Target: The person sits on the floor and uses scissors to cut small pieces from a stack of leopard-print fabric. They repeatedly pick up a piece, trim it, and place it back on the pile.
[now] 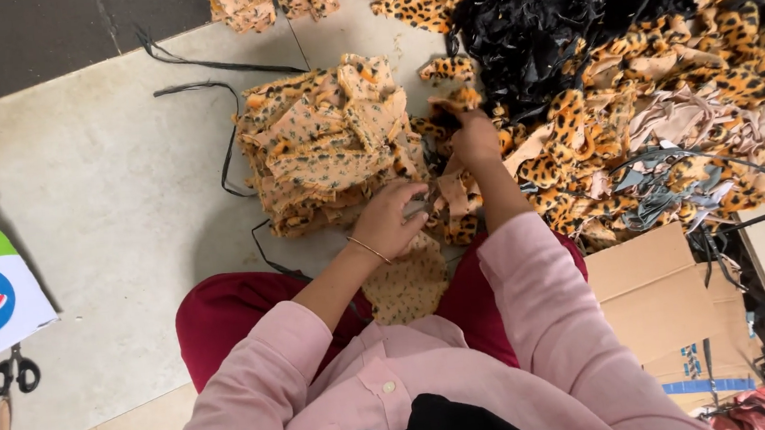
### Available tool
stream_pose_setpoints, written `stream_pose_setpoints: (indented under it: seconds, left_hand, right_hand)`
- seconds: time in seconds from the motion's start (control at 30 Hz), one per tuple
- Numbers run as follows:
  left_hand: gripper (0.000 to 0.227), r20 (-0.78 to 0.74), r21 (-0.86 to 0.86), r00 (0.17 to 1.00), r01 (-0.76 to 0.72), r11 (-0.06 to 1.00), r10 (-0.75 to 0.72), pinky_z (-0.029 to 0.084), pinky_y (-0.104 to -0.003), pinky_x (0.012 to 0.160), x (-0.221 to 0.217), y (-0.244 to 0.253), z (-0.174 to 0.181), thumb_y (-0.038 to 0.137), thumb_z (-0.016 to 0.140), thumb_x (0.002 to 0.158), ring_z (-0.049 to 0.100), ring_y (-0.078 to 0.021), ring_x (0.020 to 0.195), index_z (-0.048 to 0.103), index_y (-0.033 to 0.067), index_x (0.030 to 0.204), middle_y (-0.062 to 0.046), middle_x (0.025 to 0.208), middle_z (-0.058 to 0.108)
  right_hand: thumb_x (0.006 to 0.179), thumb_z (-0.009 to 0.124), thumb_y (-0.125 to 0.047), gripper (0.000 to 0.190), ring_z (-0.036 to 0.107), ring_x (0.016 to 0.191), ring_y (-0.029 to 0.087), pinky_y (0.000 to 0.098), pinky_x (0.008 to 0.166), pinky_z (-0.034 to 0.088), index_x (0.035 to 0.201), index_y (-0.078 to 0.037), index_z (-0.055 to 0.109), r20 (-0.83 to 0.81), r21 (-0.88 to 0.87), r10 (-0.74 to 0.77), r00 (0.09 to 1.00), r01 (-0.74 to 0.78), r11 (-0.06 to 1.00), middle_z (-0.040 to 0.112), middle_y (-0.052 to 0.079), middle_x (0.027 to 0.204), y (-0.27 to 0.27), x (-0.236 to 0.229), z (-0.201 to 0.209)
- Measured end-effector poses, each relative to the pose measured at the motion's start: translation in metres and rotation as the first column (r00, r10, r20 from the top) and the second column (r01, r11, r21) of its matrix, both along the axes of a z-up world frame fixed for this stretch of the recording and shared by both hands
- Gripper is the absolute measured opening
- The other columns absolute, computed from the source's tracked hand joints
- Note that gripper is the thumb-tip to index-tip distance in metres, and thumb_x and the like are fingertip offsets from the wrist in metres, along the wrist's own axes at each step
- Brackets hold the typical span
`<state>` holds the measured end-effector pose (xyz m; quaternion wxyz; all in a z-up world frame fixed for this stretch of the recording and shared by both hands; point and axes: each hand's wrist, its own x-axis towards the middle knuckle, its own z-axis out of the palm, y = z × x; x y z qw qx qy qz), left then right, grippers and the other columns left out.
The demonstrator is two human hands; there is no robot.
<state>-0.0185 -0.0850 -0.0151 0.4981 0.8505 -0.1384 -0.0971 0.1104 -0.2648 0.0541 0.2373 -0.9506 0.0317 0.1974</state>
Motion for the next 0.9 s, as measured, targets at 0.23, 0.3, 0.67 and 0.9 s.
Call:
stream_pose_setpoints:
  seconds: [0.23, 0.3, 0.67, 0.9]
  left_hand:
    - [0.036, -0.212, -0.358, 0.949, -0.296, 0.886, 0.232, 0.061, -0.033, 0.080, 0.001, -0.003, 0.031, 0.034, 0.080, 0.089, 0.073, -0.0203, 0.094, 0.075, 0.0188, 0.121, -0.009, 0.108, 0.073]
    - [0.038, -0.368, -0.454, 0.890, -0.424, 0.784, 0.269, 0.062, -0.034, 0.079, 0.001, 0.001, 0.045, 0.043, 0.078, 0.091, 0.075, -0.0190, 0.093, 0.075, 0.0175, 0.120, -0.009, 0.106, 0.076]
    - [0.097, -0.697, -0.702, 0.717, -0.677, 0.219, -0.020, 0.054, -0.054, 0.091, 0.019, 0.060, 0.112, 0.053, 0.071, 0.079, 0.050, -0.0446, 0.126, 0.030, 0.0159, 0.159, -0.023, 0.148, 0.043]
    - [0.057, -0.728, -0.672, 0.685, -0.721, 0.166, 0.029, 0.067, -0.046, 0.066, 0.011, 0.080, 0.070, -0.007, 0.068, 0.074, 0.073, -0.0357, 0.090, 0.068, 0.0185, 0.125, -0.016, 0.110, 0.074]
  right_hand:
    - [0.100, 0.054, 0.006, 0.030, 0.064, 0.097, 0.022, 0.0392, 0.086, 0.057, 0.126, 0.010, 0.068, 0.517, 0.644, -0.276, 0.810, -0.155, 0.750, 0.061, 0.026, 0.120, -0.040, -0.023, 0.007]
    - [0.102, 0.056, 0.008, 0.025, 0.057, 0.104, 0.014, 0.0305, 0.087, 0.057, 0.125, 0.010, 0.067, 0.518, 0.729, -0.286, 0.806, -0.242, 0.640, 0.061, 0.018, 0.117, -0.029, -0.032, 0.039]
    - [0.095, 0.062, -0.001, 0.022, 0.065, 0.109, 0.036, 0.0442, 0.096, 0.052, 0.111, -0.006, 0.077, 0.883, 0.022, 0.365, 0.295, -0.803, 0.596, 0.071, 0.014, 0.112, 0.073, -0.124, 0.090]
    - [0.098, 0.053, 0.007, 0.022, 0.067, 0.100, 0.021, 0.0328, 0.086, 0.057, 0.107, -0.007, 0.067, 0.602, 0.689, -0.138, 0.787, -0.424, 0.588, 0.065, 0.007, 0.102, 0.064, -0.126, 0.022]
